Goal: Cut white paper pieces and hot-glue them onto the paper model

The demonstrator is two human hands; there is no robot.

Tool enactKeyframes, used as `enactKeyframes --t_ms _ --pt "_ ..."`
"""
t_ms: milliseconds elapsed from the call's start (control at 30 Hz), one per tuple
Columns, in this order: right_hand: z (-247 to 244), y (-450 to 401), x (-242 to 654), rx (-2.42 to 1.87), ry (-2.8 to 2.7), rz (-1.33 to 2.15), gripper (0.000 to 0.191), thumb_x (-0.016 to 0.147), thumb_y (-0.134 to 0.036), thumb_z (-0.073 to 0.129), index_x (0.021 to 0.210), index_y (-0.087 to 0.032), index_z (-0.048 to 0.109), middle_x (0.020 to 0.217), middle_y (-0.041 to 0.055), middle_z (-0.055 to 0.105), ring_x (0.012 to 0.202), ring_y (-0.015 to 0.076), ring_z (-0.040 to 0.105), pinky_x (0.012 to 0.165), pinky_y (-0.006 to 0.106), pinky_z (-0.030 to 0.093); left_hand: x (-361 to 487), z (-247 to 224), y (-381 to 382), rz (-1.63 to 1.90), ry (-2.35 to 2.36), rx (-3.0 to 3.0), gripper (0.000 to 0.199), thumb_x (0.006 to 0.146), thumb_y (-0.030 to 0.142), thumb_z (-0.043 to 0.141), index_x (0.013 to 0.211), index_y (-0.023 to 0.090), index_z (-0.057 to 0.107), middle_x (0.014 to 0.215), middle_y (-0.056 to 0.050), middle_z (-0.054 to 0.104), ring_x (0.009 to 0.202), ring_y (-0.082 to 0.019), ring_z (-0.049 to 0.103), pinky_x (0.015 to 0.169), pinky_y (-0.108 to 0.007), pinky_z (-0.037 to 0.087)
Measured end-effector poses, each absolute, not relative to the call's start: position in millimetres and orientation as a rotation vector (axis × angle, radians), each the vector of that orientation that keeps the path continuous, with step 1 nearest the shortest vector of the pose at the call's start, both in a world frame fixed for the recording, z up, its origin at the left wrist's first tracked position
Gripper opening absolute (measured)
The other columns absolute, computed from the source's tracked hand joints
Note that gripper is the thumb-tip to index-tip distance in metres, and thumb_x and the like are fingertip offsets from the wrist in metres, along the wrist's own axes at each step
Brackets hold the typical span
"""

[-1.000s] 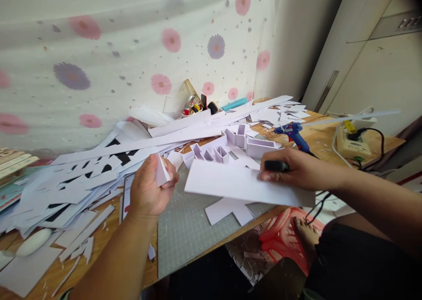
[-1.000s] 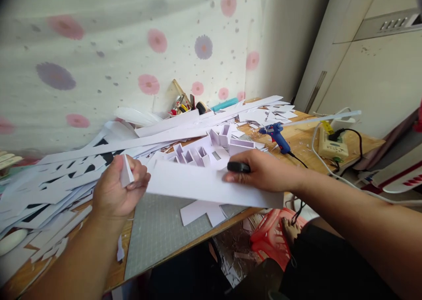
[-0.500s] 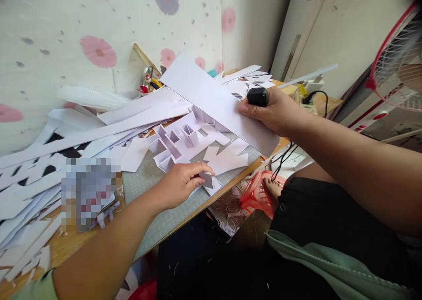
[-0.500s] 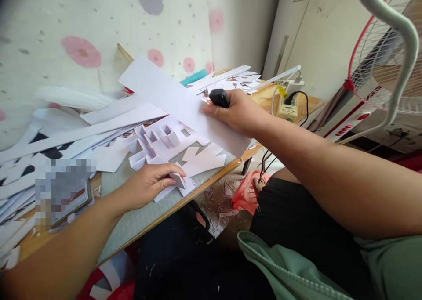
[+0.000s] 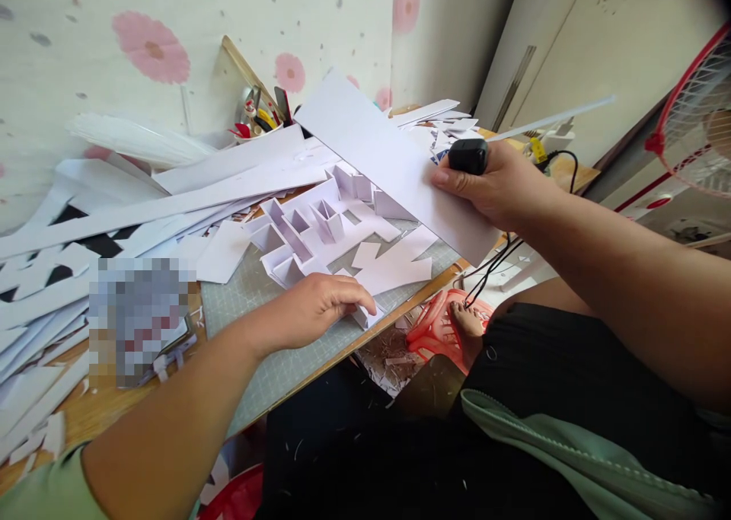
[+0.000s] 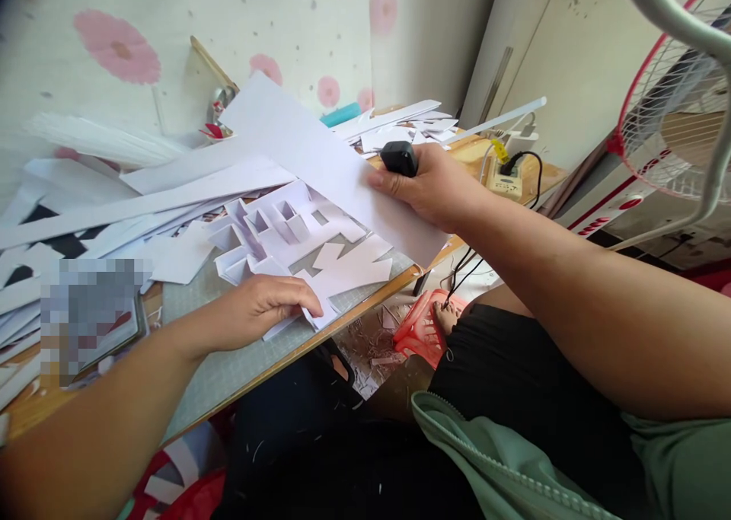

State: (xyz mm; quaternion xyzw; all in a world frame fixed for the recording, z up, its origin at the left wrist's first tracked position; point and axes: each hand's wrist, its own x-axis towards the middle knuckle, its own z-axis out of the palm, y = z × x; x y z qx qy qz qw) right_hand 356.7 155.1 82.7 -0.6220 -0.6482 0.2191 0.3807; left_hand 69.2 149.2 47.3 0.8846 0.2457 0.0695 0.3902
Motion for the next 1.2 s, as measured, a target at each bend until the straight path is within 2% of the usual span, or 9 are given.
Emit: enactKeyframes --t_ms 233,567,667,833,933,1033,1133,1200 --pt "82 154 346 -1.568 -1.53 0.648 0.034 0.078 -0.046 0.073 0.076 -0.018 0.054 0.066 -0.0004 0.052 0.057 0.0108 0.043 0.048 0.025 0.032 63 46 146 0.216 0.606 2.295 0.036 0.085 0.009 0.041 0.094 0.02 0.074 0.092 -0.003 0.075 0.083 -0.013 0.069 0.077 -0.024 0.052" --pt "79 156 347 -1.574 -1.601 0.644 0.041 0.074 -0.056 0.072 0.077 -0.019 0.057 0.065 -0.0002 0.052 0.055 0.0116 0.043 0.046 0.025 0.031 58 44 146 0.324 0.665 2.212 0.033 0.085 0.016 0.05 0.1 0.027 0.077 0.094 -0.002 0.078 0.085 -0.018 0.072 0.078 -0.026 0.053" --pt "85 153 342 -1.584 -1.67 0.682 0.039 0.076 -0.056 0.068 0.072 -0.019 0.056 0.062 -0.0005 0.052 0.052 0.0111 0.043 0.045 0.025 0.031 47 53 145 0.53 0.835 2.155 0.024 0.084 0.025 0.061 0.101 0.029 0.077 0.092 -0.003 0.078 0.082 -0.019 0.071 0.075 -0.025 0.052" --pt "93 157 333 -1.65 -1.706 0.653 0.034 0.077 -0.049 0.065 0.065 -0.019 0.053 0.058 -0.0018 0.053 0.051 0.0113 0.046 0.046 0.025 0.033 24 70 154 1.039 1.118 1.852 0.024 0.077 0.04 0.071 0.092 0.023 0.076 0.075 -0.003 0.072 0.062 -0.016 0.061 0.056 -0.023 0.048" --pt "95 169 324 -1.711 -1.59 0.751 0.025 0.073 -0.041 0.07 0.069 -0.019 0.059 0.061 -0.0002 0.058 0.053 0.0136 0.052 0.046 0.025 0.037 13 74 166 1.345 1.184 1.575 0.026 0.074 0.042 0.074 0.086 0.018 0.072 0.065 0.0 0.065 0.055 -0.012 0.052 0.05 -0.02 0.043" --pt "94 185 301 -1.644 -1.441 0.994 0.016 0.07 -0.03 0.074 0.074 -0.019 0.063 0.063 0.0016 0.062 0.054 0.0152 0.056 0.046 0.025 0.04 3 76 176 1.521 1.214 1.364 0.026 0.073 0.041 0.075 0.081 0.017 0.068 0.063 0.002 0.061 0.052 -0.009 0.046 0.044 -0.018 0.036" --pt "88 202 265 -1.504 -1.376 1.163 0.011 0.075 -0.022 0.069 0.084 -0.018 0.065 0.069 0.0024 0.064 0.056 0.0148 0.059 0.05 0.025 0.046 -3 75 183 1.618 1.24 1.293 0.024 0.072 0.038 0.074 0.081 0.017 0.067 0.063 0.003 0.06 0.05 -0.008 0.045 0.042 -0.017 0.034" --pt "81 212 239 -1.464 -1.371 1.206 0.015 0.08 -0.018 0.064 0.095 -0.018 0.064 0.07 0.0016 0.063 0.056 0.0139 0.06 0.051 0.025 0.048 -5 73 185 1.672 1.252 1.266 0.024 0.072 0.037 0.074 0.081 0.017 0.066 0.063 0.003 0.06 0.048 -0.007 0.045 0.042 -0.017 0.035"
